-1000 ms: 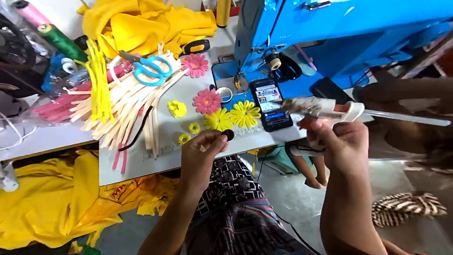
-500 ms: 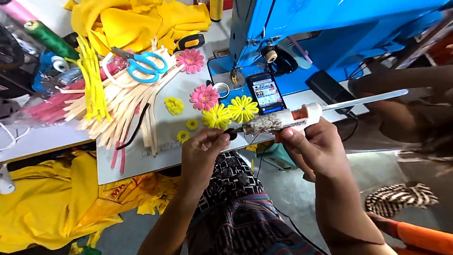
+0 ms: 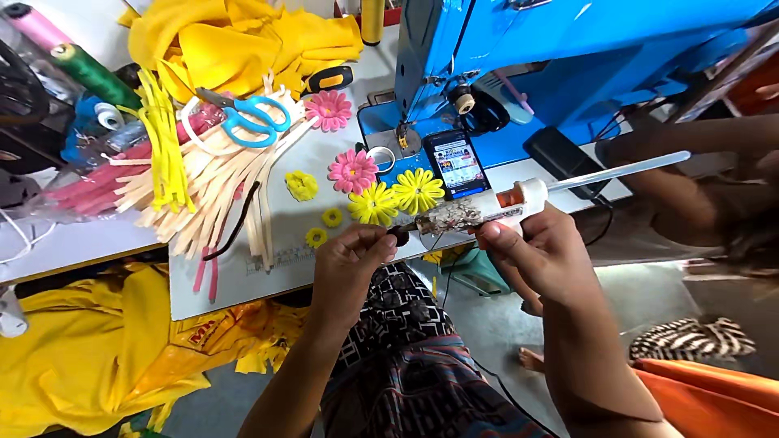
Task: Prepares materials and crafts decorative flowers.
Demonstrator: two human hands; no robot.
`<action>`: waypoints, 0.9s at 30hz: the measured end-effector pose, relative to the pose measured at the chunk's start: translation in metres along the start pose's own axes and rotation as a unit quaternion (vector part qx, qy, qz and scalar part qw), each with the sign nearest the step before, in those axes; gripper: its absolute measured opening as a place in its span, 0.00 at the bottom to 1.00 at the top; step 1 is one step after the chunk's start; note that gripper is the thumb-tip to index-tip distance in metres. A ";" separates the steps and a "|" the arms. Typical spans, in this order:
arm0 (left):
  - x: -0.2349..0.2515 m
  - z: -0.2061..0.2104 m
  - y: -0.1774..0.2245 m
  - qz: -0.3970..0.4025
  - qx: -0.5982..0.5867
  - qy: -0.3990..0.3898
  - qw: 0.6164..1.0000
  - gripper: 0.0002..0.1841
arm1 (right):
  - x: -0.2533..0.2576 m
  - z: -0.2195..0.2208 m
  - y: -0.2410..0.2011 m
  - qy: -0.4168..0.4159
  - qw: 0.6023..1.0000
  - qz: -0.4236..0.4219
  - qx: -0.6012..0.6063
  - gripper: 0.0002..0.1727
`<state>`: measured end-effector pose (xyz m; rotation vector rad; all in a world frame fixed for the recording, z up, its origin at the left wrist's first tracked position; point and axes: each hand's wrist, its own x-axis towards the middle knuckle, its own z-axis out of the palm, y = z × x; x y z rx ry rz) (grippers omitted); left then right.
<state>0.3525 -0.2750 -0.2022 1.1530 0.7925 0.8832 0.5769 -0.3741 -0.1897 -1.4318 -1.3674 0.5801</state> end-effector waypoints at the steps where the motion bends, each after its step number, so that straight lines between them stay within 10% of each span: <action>1: 0.000 0.000 0.000 0.000 0.002 0.001 1.000 0.06 | 0.000 0.000 0.000 -0.001 1.000 -0.002 -0.001 0.14; 15: 0.001 -0.003 -0.003 -0.007 -0.025 -0.033 0.999 0.06 | 0.000 -0.006 -0.002 0.041 0.938 -0.236 -0.252 0.21; 27: 0.002 -0.002 0.005 -0.079 -0.128 -0.016 0.989 0.14 | 0.013 -0.046 0.078 0.246 0.951 0.125 -0.140 0.25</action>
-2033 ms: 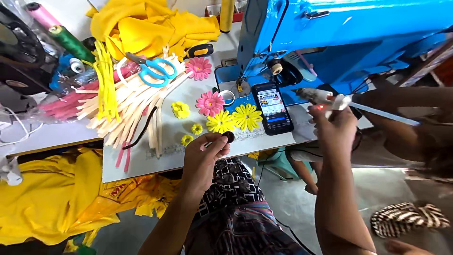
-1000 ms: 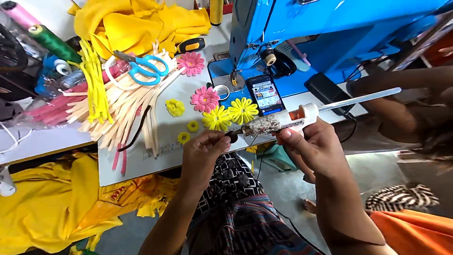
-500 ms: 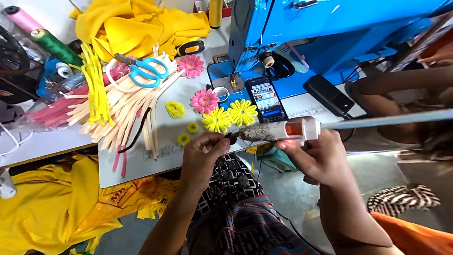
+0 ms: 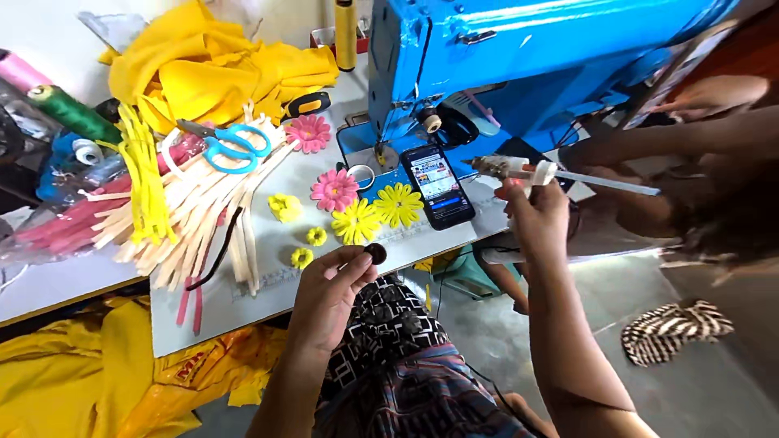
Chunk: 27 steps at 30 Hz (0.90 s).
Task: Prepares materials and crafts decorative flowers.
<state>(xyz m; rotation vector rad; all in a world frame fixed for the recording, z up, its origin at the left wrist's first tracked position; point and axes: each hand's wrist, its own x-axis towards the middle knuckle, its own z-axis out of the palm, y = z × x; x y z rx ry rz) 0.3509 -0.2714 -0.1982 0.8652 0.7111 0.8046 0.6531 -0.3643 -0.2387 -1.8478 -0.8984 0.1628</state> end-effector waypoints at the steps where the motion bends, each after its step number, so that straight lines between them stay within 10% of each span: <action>1: -0.001 0.000 0.000 0.005 -0.001 0.006 1.000 0.14 | 0.002 0.002 0.003 0.003 1.000 -0.001 -0.008 0.25; 20: -0.003 -0.003 -0.008 0.089 0.038 0.051 0.994 0.11 | -0.022 -0.003 -0.009 0.046 0.993 -0.075 -0.082 0.27; 23: -0.001 -0.002 -0.014 0.112 0.078 0.035 0.990 0.09 | -0.061 0.020 -0.041 -0.072 0.986 -0.121 0.092 0.08; 27: -0.002 -0.003 -0.023 0.205 0.199 0.008 0.958 0.04 | -0.065 0.053 -0.081 -0.250 0.939 -0.093 0.217 0.09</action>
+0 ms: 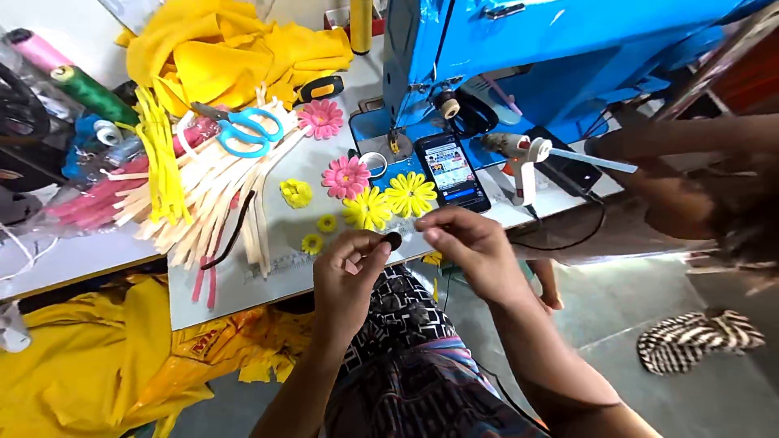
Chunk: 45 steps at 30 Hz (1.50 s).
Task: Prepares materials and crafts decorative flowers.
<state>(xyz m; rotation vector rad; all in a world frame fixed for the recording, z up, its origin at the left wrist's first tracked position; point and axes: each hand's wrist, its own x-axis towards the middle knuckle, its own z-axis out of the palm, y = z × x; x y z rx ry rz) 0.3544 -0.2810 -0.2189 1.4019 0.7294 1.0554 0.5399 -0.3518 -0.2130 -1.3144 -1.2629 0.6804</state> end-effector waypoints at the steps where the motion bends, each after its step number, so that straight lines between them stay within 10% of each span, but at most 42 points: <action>1: -0.002 -0.001 0.002 0.017 0.019 0.004 1.000 0.05 | 0.006 0.007 -0.003 -0.029 1.000 0.008 0.007 0.10; 12: -0.027 -0.027 -0.002 0.088 0.110 -0.033 0.990 0.03 | 0.012 0.025 -0.015 -0.169 0.984 0.004 -0.049 0.04; 18: -0.064 -0.042 -0.010 -0.015 0.105 -0.109 0.988 0.08 | -0.025 0.028 -0.006 -0.271 0.959 0.007 -0.086 0.09; 31: -0.045 -0.036 -0.007 -0.001 0.017 -0.012 1.000 0.04 | -0.024 0.034 0.003 -0.071 0.984 0.107 0.121 0.12; 36: -0.026 -0.050 -0.007 0.039 0.150 -0.005 0.988 0.06 | -0.010 0.015 0.020 0.048 0.997 0.050 -0.028 0.18; 45: 0.019 -0.039 -0.029 0.146 0.483 -0.116 0.855 0.11 | 0.048 0.023 0.048 -0.085 0.885 -0.183 -0.420 0.17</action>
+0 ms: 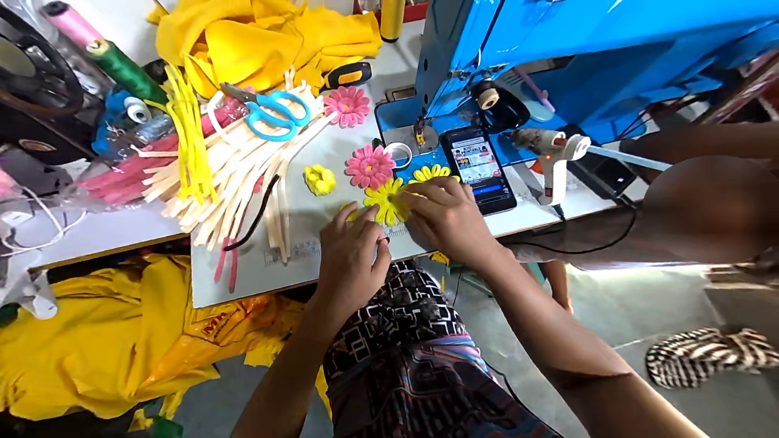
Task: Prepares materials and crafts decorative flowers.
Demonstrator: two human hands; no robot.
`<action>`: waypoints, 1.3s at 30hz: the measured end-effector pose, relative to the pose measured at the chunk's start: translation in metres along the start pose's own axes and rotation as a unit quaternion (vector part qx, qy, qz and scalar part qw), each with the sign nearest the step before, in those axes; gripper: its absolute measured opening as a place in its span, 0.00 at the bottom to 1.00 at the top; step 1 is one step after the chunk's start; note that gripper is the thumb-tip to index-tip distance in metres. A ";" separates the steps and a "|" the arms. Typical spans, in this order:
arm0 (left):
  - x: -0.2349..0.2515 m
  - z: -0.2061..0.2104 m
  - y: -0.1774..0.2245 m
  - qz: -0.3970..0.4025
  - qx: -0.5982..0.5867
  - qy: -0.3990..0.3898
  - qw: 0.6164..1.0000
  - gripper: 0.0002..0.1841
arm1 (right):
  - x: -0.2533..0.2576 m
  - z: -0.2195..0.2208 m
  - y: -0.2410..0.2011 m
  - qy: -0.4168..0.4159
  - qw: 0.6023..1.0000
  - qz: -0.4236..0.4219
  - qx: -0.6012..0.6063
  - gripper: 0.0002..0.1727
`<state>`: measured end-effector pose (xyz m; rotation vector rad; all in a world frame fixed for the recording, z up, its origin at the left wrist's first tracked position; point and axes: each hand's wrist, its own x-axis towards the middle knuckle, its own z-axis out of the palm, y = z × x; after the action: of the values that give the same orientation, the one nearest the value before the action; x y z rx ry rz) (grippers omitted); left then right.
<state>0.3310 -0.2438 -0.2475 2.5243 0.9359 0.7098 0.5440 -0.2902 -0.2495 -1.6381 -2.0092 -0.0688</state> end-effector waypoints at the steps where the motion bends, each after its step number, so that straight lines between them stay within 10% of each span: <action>1: 0.003 0.003 -0.001 0.002 0.017 -0.009 1.000 0.11 | 0.002 0.006 0.002 -0.010 1.000 -0.008 -0.017 0.19; 12: -0.040 -0.001 0.010 0.010 -0.004 0.004 1.000 0.15 | -0.028 0.013 -0.024 -0.038 0.998 -0.053 -0.027 0.19; 17: -0.028 -0.002 0.007 -0.092 -0.271 0.062 0.956 0.12 | -0.023 0.010 -0.022 -0.050 0.997 -0.028 0.054 0.19; 29: -0.015 -0.002 0.008 -0.237 -0.329 0.055 0.912 0.10 | -0.040 -0.013 0.005 0.072 0.993 0.075 0.059 0.16; 35: -0.019 -0.004 0.007 -0.254 -0.438 0.113 0.855 0.05 | -0.096 -0.033 0.031 0.262 0.924 0.244 0.132 0.14; 39: -0.019 -0.005 0.009 -0.284 -0.458 0.131 0.832 0.04 | -0.101 -0.057 0.056 0.290 0.882 0.357 0.105 0.34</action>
<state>0.3203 -0.2621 -0.2457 1.2472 1.0194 0.9950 0.6281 -0.3872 -0.2613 -1.8325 -0.8717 -0.0568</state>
